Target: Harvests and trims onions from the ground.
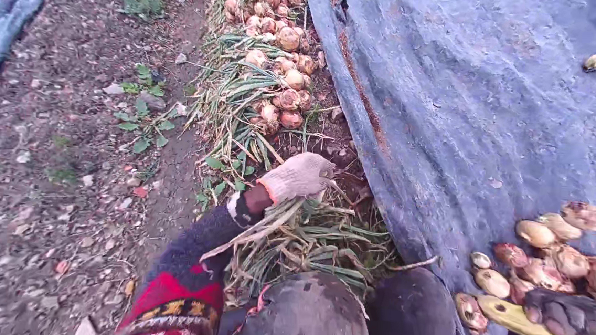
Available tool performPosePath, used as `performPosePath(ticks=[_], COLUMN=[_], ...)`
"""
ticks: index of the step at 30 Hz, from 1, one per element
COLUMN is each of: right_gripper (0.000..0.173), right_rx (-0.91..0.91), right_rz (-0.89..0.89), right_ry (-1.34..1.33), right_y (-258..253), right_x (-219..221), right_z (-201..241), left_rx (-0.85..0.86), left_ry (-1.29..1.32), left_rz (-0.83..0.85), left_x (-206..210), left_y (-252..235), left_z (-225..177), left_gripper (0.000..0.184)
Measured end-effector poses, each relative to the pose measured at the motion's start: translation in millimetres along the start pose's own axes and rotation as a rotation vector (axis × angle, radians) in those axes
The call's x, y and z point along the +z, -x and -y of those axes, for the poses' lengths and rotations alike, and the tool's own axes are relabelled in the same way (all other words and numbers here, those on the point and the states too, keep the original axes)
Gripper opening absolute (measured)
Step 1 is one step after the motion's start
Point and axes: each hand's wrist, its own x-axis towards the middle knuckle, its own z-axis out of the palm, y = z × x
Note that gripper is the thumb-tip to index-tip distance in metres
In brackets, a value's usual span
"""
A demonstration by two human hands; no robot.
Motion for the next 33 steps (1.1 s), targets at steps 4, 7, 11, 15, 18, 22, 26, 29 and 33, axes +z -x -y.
performPosePath(ticks=[4, 7, 11, 15, 18, 22, 26, 29, 33], right_gripper=[0.058, 0.048, 0.054, 0.054, 0.05, 0.05, 0.062, 0.075, 0.047], right_rx=[0.438, 0.799, 0.873, 0.914, 0.854, 0.741, 0.633, 0.58, 0.536], right_rz=[-0.022, 0.04, 0.223, 0.249, 0.199, 0.211, 0.292, 0.322, 0.314], right_ry=[0.315, 0.572, 0.782, 0.849, 0.893, 0.918, 0.95, 0.88, 0.708], right_y=[-3.5, 12.6, 41.2, 49.7, 44.1, 40.8, 49.8, 56.1, 61.2], right_x=[23.7, 52.7, 51.9, 26.2, 14.6, 20.4, 38.6, 43.6, 45.6], right_z=[-68.0, -130.6, -186.7, -208.0, -213.3, -217.1, -210.0, -197.2, -171.6], left_rx=[-0.021, -0.242, -0.368, -0.267, -0.21, 0.006, 0.098, 0.162, 0.171], left_ry=[-0.2, -0.167, -0.289, -0.476, -0.482, -0.288, 0.281, 0.478, 0.487], left_rz=[0.4, -0.162, -0.603, -0.589, -0.606, -0.63, -0.381, -0.132, 0.174], left_x=[16.4, -15.9, -35.0, -43.0, -41.5, -13.8, 32.2, 62.7, 84.3], left_y=[32.3, 5.4, -59.2, -113.5, -108.9, -77.3, -46.8, -17.6, 15.3], left_z=[90.4, 159.7, 221.8, 244.7, 230.2, 162.8, 75.9, 10.4, -33.7], left_gripper=[0.034, 0.043, 0.063, 0.076, 0.067, 0.067, 0.076, 0.073, 0.063])
